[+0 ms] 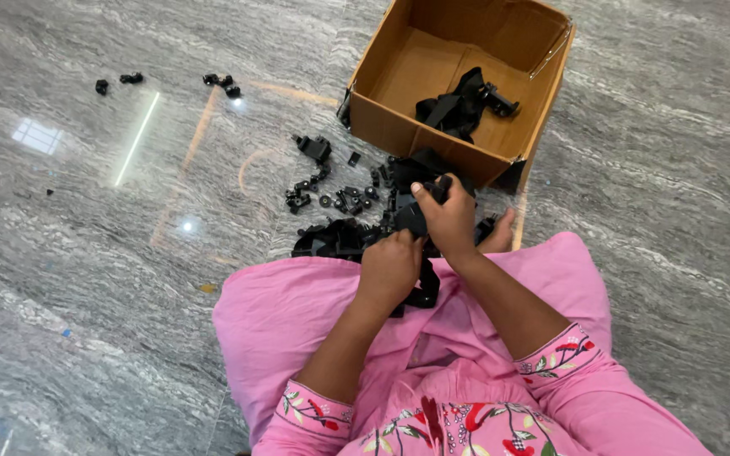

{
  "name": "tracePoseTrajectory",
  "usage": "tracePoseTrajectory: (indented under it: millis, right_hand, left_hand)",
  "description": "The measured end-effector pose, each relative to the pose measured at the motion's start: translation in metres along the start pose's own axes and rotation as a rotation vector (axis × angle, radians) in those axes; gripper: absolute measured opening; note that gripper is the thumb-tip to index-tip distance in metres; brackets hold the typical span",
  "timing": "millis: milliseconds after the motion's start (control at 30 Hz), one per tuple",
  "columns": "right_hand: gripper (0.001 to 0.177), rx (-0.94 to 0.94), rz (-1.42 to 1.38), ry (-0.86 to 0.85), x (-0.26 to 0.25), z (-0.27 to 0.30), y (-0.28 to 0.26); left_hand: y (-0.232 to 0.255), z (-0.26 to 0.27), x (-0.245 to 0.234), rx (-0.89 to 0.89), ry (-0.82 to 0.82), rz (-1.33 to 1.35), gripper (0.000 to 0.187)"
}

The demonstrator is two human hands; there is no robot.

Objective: The person sits on the floor and assembles small black plastic components by hand, picking parts from a pile and a cardboard box, fitting them together, and occasionally placing assembled pieces back into the box.

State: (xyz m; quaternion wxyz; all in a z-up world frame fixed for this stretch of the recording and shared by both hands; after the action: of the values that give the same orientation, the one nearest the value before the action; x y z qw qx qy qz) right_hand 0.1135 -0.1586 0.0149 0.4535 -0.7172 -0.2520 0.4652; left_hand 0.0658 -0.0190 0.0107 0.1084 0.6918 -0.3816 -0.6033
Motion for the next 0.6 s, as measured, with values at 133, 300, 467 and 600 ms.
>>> tracePoseTrajectory:
  millis: [133, 300, 467, 600]
  right_hand:
    - [0.038, -0.022, -0.032, -0.092, -0.001, -0.002, -0.009]
    - [0.036, -0.170, 0.124, -0.065, -0.012, 0.003, -0.044]
    - [0.036, -0.192, 0.158, -0.021, -0.018, 0.016, -0.070]
    - [0.039, -0.262, 0.170, -0.060, -0.013, 0.034, -0.081]
  left_hand:
    - [-0.007, 0.001, 0.003, -0.075, -0.064, 0.136, 0.033]
    - [-0.004, 0.003, 0.007, -0.076, 0.003, 0.230, 0.029]
    - [-0.005, -0.001, 0.004, -0.082, 0.083, 0.103, 0.022]
    - [-0.013, 0.001, 0.002, -0.122, 0.126, 0.125, 0.017]
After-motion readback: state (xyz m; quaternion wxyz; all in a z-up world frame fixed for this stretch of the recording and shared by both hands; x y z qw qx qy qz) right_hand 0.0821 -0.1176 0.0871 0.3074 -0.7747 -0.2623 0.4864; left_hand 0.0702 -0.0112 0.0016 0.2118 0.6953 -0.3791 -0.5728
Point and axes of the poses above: each hand's wrist, its own z-axis away from the middle knuckle, its own x-axis out of the palm, y = z × x, the point moved 7 cm from there along -z, towards the middle knuckle, and after that the axes turned 2 degrees about y, right-handed, at the moved point
